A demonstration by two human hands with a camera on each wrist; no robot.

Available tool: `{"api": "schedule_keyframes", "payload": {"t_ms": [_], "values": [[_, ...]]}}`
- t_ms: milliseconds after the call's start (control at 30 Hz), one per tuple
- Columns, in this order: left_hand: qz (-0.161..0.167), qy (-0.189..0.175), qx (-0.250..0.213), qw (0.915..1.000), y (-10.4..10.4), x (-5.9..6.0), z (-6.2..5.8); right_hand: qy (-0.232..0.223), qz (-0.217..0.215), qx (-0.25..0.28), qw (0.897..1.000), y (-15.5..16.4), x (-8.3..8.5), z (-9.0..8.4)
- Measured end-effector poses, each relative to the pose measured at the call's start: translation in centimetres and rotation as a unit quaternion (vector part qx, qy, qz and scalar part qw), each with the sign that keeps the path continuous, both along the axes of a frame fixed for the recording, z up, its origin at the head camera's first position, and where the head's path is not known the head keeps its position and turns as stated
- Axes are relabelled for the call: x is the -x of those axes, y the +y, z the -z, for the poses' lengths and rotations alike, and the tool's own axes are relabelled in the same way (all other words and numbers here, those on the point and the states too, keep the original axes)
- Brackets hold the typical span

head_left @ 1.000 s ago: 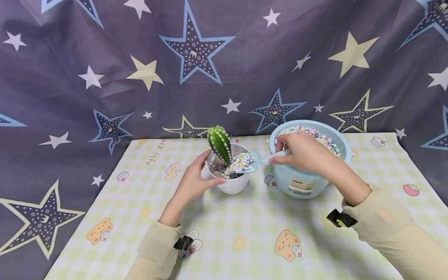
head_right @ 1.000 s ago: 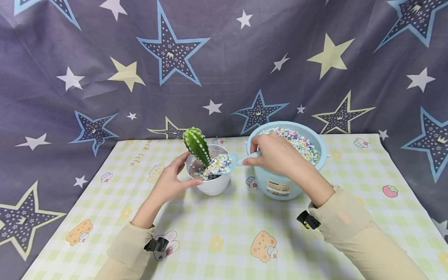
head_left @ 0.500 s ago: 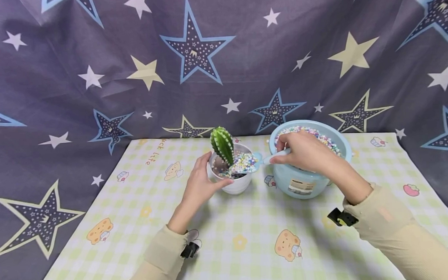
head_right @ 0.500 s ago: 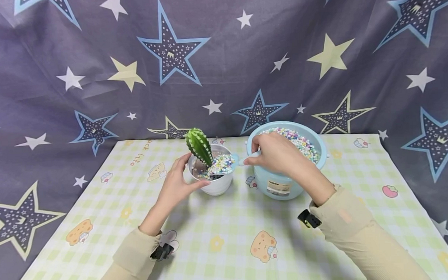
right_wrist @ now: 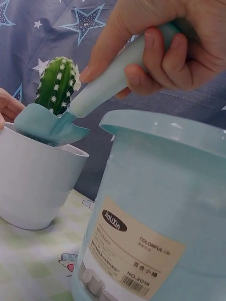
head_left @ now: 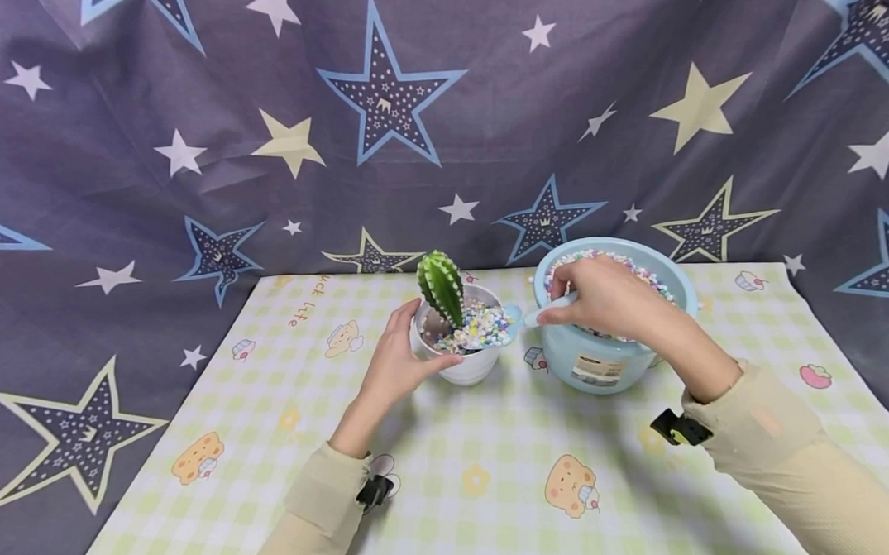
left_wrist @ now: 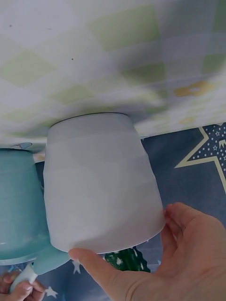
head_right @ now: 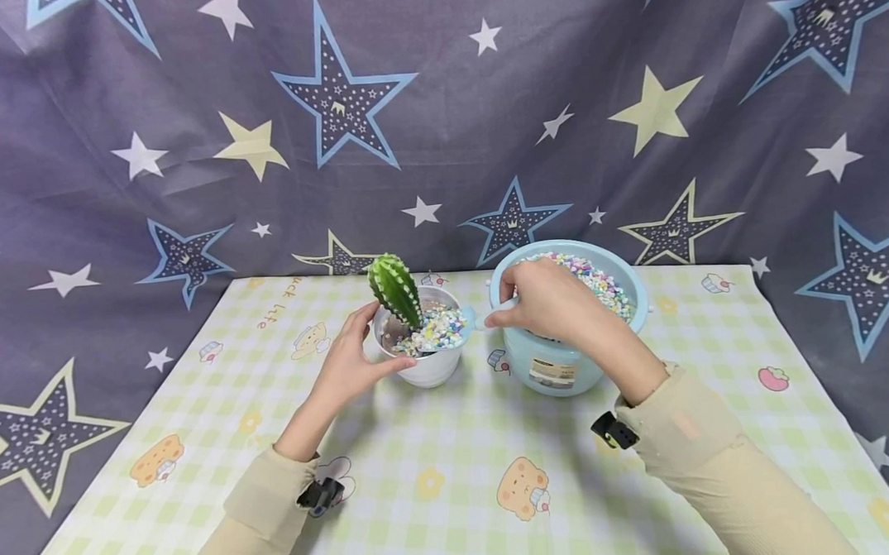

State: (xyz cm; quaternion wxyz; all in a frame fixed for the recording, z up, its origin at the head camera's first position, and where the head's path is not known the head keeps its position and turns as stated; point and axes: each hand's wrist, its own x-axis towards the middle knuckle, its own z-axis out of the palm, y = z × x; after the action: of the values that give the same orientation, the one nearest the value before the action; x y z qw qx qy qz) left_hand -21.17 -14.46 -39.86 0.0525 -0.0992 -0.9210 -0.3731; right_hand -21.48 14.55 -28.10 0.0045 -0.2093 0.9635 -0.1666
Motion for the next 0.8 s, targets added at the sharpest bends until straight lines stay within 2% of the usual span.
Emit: {"api": "schedule_keyframes", "payload": {"t_ms": [200, 533, 667, 800], "values": [[0.014, -0.009, 0.004, 0.9999, -0.3, 0.4, 0.0, -0.001, 0.0, -0.002, 1.0, 0.0, 0.1, 0.0], [0.091, -0.041, 0.016, 0.9949, -1.1, 2.3, 0.3, -0.001, -0.004, 0.006, 1.0, -0.1, 0.2, -0.2], [0.089, -0.04, 0.012, 0.9951, -0.9, 2.6, 0.8, -0.012, -0.007, 0.022, 1.0, 0.1, 0.2, 0.0], [0.073, -0.027, 0.006, 0.9969, -0.8, 2.4, 0.9, -0.033, -0.007, 0.055, 0.998, 0.5, 0.0, 0.2]]}}
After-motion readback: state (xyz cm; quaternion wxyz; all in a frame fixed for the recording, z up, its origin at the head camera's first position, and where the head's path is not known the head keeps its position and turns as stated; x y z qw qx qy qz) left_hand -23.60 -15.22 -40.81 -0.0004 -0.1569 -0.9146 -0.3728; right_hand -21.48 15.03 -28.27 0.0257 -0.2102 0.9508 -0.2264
